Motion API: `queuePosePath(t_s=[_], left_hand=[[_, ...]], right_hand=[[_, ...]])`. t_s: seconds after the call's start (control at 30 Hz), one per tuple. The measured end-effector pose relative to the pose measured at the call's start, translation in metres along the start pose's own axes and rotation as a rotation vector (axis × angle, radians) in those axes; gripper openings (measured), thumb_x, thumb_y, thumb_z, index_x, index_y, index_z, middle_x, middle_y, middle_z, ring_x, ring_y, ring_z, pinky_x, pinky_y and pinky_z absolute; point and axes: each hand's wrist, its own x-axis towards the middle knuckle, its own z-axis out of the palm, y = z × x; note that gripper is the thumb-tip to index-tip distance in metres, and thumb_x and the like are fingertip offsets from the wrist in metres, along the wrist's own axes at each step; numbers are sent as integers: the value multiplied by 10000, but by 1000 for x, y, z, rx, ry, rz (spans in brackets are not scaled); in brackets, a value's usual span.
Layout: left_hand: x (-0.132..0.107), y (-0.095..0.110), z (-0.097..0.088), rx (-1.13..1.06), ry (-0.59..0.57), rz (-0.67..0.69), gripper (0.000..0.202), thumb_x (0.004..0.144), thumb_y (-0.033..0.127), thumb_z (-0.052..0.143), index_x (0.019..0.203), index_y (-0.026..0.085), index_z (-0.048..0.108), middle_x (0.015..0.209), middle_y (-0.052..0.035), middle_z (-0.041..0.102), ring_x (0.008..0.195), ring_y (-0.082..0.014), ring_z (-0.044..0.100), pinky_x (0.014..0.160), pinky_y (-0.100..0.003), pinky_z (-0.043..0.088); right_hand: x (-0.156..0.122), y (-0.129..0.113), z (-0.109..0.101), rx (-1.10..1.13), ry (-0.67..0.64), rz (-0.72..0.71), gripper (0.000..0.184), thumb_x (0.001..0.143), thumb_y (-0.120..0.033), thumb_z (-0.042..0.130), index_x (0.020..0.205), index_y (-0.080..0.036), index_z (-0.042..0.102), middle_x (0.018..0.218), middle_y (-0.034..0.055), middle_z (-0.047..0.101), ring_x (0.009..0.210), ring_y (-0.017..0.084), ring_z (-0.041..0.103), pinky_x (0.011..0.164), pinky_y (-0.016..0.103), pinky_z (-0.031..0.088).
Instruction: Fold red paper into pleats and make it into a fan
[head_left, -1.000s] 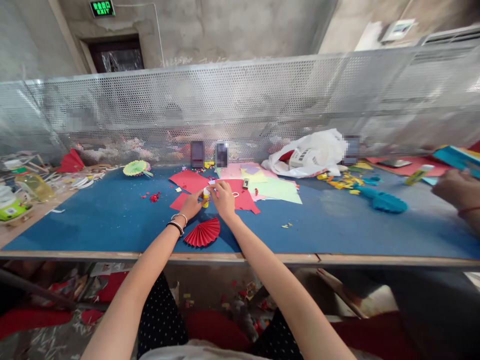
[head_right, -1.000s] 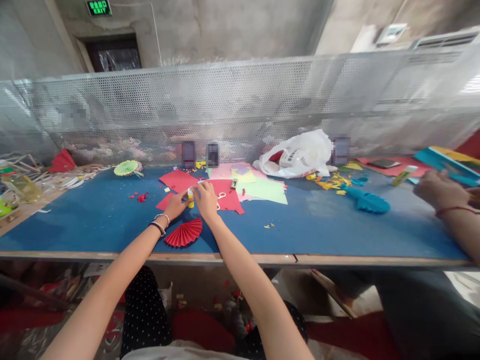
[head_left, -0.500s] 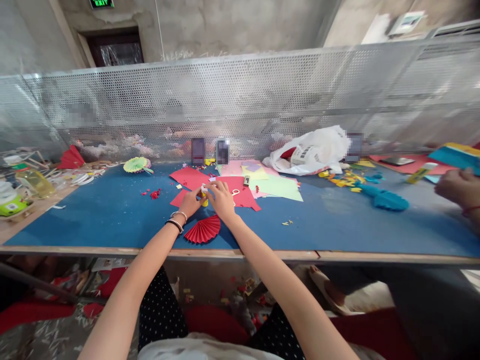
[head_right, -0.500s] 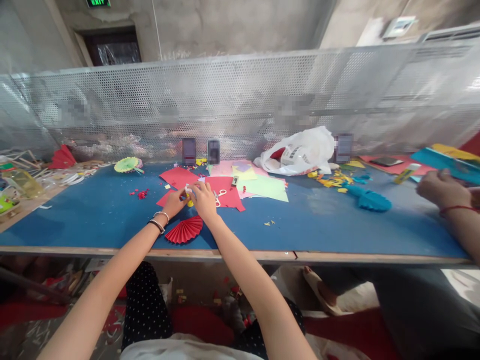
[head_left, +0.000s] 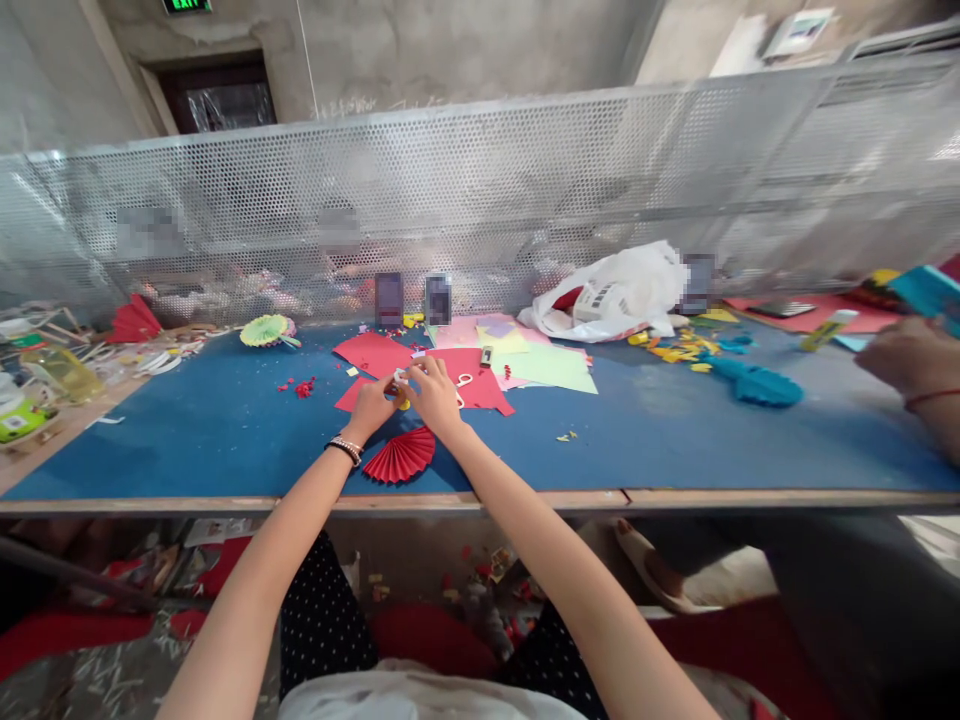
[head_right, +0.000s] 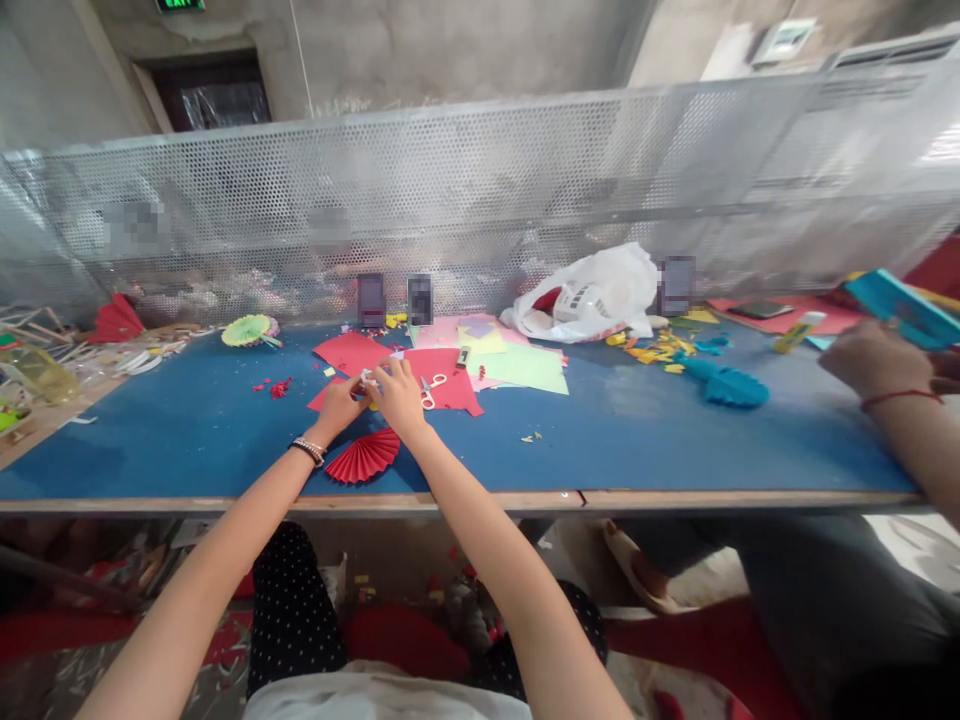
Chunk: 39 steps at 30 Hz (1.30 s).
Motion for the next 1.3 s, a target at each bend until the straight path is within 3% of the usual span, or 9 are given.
queuePosePath(t_s=[0.3, 0.53, 0.87, 0.93, 1.13, 1.3], left_hand=[[0, 0, 0, 40, -23, 56, 304, 839, 310, 585, 1101, 163, 628, 912, -92, 727, 782, -193, 677, 681, -249, 468], [-1, 3, -1, 88, -37, 78, 340, 863, 399, 547, 1089, 160, 633, 918, -104, 722, 813, -201, 672, 705, -257, 465], [-3, 8, -3, 108, -42, 123, 400, 874, 434, 527, 1176, 184, 606, 889, -95, 721, 744, -190, 663, 618, -235, 418], [-3, 7, -3, 96, -51, 122, 386, 875, 422, 528, 1173, 187, 600, 917, -93, 718, 763, -191, 662, 633, -238, 425], [-3, 3, 1, -41, -65, 96, 369, 883, 395, 521, 1184, 184, 553, 978, -86, 704, 861, -199, 662, 712, -259, 466], [-5, 5, -1, -11, -71, 67, 407, 923, 461, 409, 1203, 194, 535, 979, -87, 704, 858, -205, 665, 685, -258, 462]], right_hand=[[-2, 1, -5, 105, 96, 78, 218, 888, -342, 529, 1046, -263, 657, 1102, 94, 559, 1051, 260, 458, 885, 404, 447], [-3, 4, -1, 155, 111, 130, 158, 868, -330, 557, 832, -256, 692, 1045, 76, 595, 990, 249, 482, 807, 393, 474], [6, 6, -5, 518, 144, 363, 190, 836, -340, 576, 732, -206, 663, 904, 60, 625, 920, 202, 554, 773, 343, 460], [6, 6, -5, 504, 150, 354, 190, 832, -348, 581, 735, -206, 662, 903, 64, 621, 928, 207, 550, 766, 342, 459], [0, 2, -6, 343, 67, 139, 111, 853, -280, 565, 812, -223, 651, 926, 64, 617, 946, 225, 515, 869, 387, 427], [2, 0, -7, 382, 71, 201, 143, 845, -287, 568, 750, -216, 648, 882, 59, 621, 931, 224, 518, 857, 383, 427]])
